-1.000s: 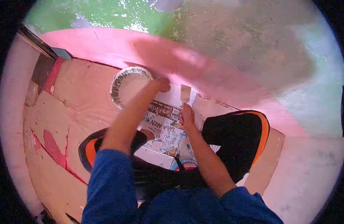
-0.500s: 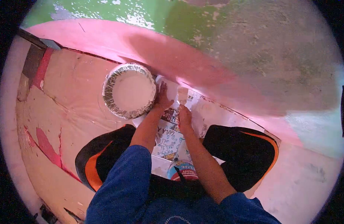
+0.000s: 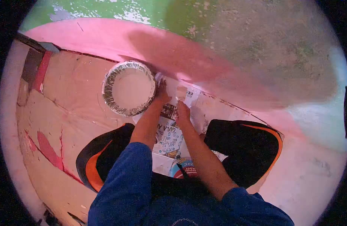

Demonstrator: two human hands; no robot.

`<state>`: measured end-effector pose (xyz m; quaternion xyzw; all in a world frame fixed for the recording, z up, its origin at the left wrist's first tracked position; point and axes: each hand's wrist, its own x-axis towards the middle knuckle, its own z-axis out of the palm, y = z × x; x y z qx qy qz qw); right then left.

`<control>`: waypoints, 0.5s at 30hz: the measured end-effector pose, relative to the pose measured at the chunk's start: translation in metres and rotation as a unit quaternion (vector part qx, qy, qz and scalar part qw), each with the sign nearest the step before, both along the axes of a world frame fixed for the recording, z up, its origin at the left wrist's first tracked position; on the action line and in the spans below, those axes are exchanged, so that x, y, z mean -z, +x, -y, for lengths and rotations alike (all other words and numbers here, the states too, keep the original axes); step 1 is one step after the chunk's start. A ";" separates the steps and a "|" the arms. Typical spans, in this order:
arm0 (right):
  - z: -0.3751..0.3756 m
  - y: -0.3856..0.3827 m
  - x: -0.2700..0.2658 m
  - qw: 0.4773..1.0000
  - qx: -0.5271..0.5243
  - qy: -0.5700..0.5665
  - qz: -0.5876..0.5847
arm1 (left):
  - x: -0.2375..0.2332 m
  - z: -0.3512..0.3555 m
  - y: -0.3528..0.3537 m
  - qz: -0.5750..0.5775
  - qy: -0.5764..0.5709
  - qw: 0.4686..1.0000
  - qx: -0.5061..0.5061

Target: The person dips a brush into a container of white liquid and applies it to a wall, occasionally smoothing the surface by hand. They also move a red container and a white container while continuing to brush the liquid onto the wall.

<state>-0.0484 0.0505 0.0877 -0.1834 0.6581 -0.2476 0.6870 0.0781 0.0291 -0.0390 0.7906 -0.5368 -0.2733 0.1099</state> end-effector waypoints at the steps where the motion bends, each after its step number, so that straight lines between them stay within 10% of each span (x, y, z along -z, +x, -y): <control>1: 0.001 -0.002 0.006 1.000 0.004 0.000 -0.001 | -0.011 0.000 0.000 -0.001 0.000 1.000 0.004; 15: 0.027 0.026 0.020 0.998 0.026 -0.052 0.013 | -0.001 -0.008 0.001 0.048 -0.077 0.996 0.022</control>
